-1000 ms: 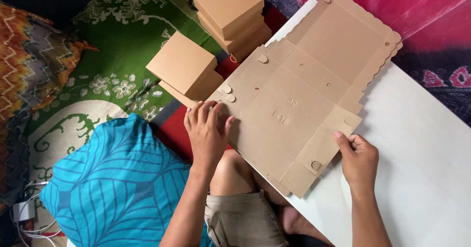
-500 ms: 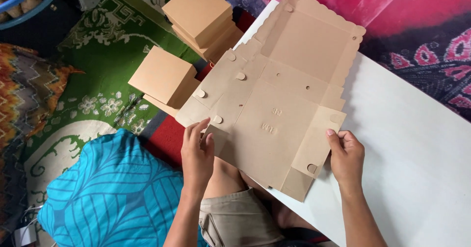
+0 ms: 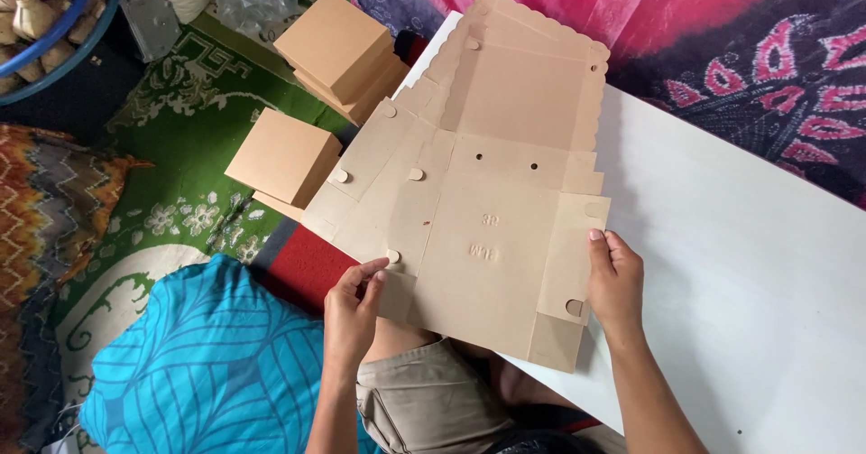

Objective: Folding flat cardboard sheets into boxes on a white table

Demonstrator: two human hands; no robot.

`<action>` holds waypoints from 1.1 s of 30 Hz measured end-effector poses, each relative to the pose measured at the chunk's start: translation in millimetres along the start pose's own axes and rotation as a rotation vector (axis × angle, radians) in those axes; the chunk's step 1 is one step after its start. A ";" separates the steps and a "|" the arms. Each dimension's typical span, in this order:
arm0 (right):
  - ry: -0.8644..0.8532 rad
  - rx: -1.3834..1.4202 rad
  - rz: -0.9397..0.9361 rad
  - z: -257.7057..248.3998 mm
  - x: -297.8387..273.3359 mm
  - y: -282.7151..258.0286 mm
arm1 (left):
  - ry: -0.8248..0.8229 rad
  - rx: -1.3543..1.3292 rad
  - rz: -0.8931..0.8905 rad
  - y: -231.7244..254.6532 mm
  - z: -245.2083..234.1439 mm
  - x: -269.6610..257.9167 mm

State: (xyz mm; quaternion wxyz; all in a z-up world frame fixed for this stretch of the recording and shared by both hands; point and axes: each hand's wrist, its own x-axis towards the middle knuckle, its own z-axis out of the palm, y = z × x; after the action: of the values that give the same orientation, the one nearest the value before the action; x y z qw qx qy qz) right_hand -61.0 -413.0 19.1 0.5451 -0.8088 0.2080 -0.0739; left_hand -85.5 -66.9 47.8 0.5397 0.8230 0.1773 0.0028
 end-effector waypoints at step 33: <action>0.343 0.021 0.213 -193.7 -84.1 62.0 | -0.284 0.415 0.376 64.7 147.5 -127.3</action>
State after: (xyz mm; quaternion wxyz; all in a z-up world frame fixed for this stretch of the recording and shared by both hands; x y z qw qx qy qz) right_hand -219.8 -562.6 48.0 0.5148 -0.7520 0.3814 -0.1547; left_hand -157.3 -258.2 67.5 0.3694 0.9261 -0.0584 -0.0489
